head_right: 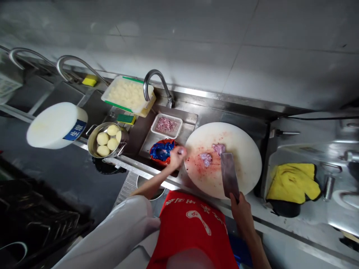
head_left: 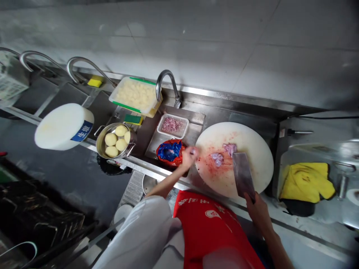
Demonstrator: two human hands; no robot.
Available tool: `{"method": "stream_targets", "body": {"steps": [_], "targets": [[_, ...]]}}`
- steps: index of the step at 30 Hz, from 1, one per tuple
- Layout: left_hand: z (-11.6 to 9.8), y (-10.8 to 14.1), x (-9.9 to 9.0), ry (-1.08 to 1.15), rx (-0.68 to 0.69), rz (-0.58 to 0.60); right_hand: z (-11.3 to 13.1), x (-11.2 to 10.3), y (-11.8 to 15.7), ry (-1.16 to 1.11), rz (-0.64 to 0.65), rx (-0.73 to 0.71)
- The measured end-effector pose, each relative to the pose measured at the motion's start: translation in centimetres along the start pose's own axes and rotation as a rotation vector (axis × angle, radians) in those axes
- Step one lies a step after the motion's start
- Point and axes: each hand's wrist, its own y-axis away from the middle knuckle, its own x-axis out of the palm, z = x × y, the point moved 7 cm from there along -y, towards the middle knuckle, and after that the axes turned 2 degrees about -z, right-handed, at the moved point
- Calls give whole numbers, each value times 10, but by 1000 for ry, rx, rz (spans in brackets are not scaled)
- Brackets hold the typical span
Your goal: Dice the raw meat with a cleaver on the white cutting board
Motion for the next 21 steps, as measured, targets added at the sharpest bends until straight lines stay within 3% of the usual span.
{"method": "stream_targets", "body": {"steps": [2, 4, 6, 8, 10, 12, 14, 17, 21], "targets": [[32, -55, -42, -17, -190, -168, -2, -1, 5, 41, 15, -16], [53, -112, -66, -131, -288, -120, -3, 1, 9, 81, 55, -28], [61, -154, -80, -321, -347, -107, -2, 3, 12, 116, 92, -36], [42, -171, -70, -423, -261, -53, -2, 5, 13, 139, 89, -32], [-1, -156, -30, -349, -6, 164, -1, 6, 12, 146, 63, -24], [-54, -106, 25, -154, 339, 525, 1, 8, 10, 133, 50, -14], [-93, -48, 65, -62, 576, 777, 2, 10, 7, 106, 62, -13], [-112, -6, 92, -55, 575, 867, 3, 13, 4, 60, 73, -42], [-117, -1, 94, 192, 319, 828, 1, 14, 1, -17, 59, -58]]}}
